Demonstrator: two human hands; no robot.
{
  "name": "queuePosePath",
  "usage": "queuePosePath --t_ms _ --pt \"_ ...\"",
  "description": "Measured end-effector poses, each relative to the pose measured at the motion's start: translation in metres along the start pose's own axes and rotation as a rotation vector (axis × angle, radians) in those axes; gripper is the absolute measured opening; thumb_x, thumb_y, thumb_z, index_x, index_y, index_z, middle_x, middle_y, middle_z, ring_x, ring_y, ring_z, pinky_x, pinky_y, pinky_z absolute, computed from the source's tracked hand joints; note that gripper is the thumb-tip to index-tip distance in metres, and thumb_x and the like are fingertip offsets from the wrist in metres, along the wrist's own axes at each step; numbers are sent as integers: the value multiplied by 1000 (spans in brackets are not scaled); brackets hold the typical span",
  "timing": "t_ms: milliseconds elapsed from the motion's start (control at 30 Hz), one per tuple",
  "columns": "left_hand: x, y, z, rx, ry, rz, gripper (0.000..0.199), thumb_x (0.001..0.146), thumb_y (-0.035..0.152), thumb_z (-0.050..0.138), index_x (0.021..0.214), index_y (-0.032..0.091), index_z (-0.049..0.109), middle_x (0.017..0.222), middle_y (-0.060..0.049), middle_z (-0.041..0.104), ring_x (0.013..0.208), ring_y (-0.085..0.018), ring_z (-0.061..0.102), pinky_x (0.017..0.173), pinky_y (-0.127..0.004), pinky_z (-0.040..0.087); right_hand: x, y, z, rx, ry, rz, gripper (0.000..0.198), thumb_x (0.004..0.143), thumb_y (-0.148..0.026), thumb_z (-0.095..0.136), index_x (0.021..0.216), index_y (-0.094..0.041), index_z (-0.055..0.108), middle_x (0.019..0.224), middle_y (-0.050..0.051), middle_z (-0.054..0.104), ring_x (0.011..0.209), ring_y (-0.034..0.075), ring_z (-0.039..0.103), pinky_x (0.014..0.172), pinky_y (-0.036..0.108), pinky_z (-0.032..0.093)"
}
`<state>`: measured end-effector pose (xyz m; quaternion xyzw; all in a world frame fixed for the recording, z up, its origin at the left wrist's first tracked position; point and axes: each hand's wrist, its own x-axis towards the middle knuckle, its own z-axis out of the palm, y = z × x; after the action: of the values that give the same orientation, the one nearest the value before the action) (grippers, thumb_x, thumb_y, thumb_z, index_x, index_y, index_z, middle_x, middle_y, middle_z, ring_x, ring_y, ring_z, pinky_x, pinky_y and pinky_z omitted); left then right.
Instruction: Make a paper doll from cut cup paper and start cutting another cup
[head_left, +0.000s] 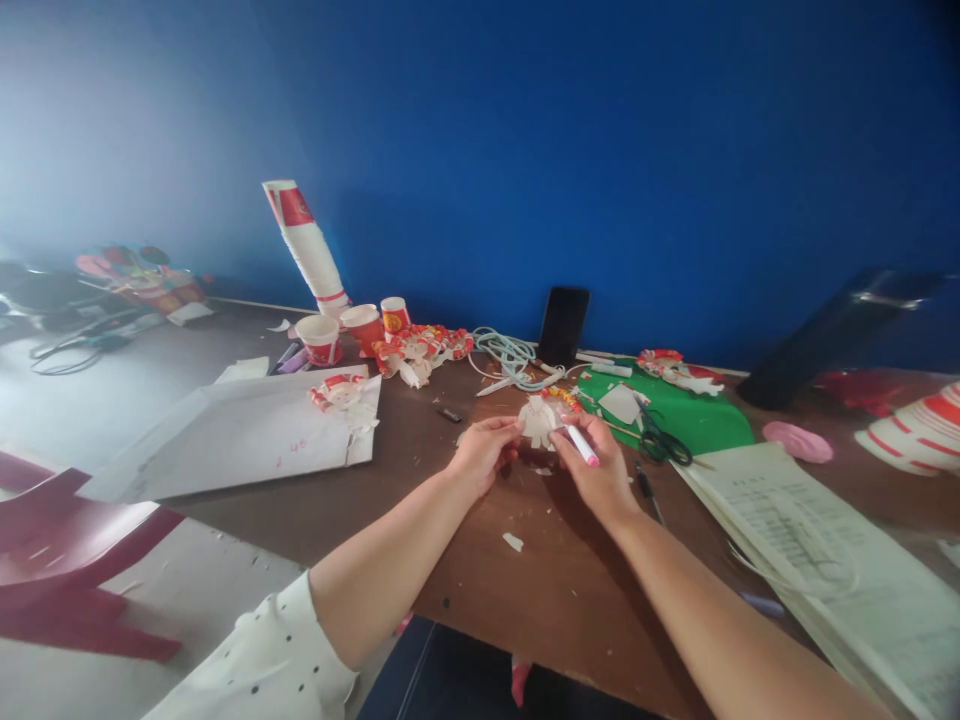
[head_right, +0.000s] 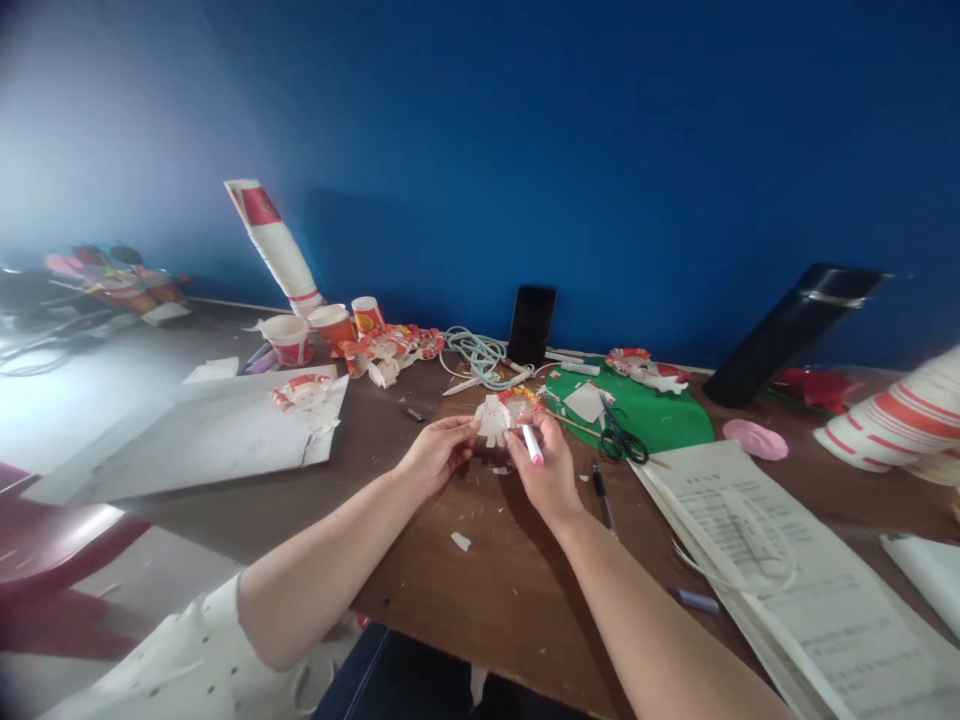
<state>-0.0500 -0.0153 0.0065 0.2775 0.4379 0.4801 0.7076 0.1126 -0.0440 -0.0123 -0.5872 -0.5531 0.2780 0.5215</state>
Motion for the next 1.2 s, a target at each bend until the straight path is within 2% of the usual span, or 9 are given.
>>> queuePosePath --t_ms 300,700,1200 --pt "0 1 1 27 7 -5 9 71 13 74 77 10 69 56 1 57 48 -4 50 45 -14 40 -2 0 -1 15 -33 16 37 75 -47 69 101 -24 57 79 2 67 63 19 59 61 32 47" --pt "-5 7 4 18 14 -39 9 72 12 74 79 9 70 57 0 57 47 -3 48 45 -14 39 -2 0 -1 -36 -3 33 38 75 -47 69 101 -22 57 84 4 66 71 20 60 67 34 47" --pt "-8 8 5 34 15 -43 9 73 13 73 80 10 72 58 0 59 49 -3 48 46 -14 39 0 1 -1 25 -23 61 39 74 -46 71 102 -23 57 81 3 67 65 19 60 62 32 47"
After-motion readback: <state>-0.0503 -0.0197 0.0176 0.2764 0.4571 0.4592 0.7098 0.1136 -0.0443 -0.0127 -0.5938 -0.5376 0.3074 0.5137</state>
